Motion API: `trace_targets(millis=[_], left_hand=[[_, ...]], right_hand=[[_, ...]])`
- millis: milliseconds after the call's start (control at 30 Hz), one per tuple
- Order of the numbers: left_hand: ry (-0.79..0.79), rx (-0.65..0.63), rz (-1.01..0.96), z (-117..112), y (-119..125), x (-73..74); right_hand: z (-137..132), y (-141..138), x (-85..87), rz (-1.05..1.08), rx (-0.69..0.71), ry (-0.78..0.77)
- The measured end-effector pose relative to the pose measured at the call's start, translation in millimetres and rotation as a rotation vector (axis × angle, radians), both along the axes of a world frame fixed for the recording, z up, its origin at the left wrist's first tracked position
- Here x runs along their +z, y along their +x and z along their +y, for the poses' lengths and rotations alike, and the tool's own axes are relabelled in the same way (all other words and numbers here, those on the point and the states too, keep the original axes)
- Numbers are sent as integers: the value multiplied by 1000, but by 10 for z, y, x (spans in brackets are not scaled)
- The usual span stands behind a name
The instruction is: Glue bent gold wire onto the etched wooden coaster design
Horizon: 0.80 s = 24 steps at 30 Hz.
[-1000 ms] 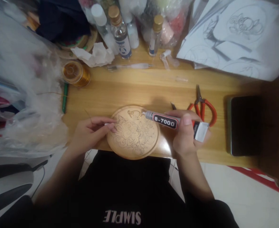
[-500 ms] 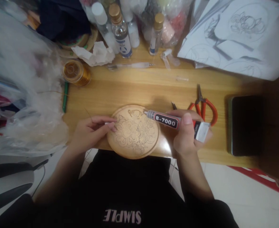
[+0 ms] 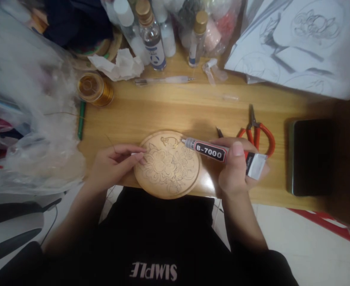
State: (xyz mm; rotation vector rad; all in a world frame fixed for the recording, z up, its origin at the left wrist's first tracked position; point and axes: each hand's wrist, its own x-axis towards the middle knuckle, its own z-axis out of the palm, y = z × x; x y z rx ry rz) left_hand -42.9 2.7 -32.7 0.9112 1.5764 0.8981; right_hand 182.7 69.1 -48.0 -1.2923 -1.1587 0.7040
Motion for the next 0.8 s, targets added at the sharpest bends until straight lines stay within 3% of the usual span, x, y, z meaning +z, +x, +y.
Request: trace_targets(millis=[800], left_hand=[[19,12,10,-6,2,-12]], right_hand=[[7,-3,-3,-30,17,36]])
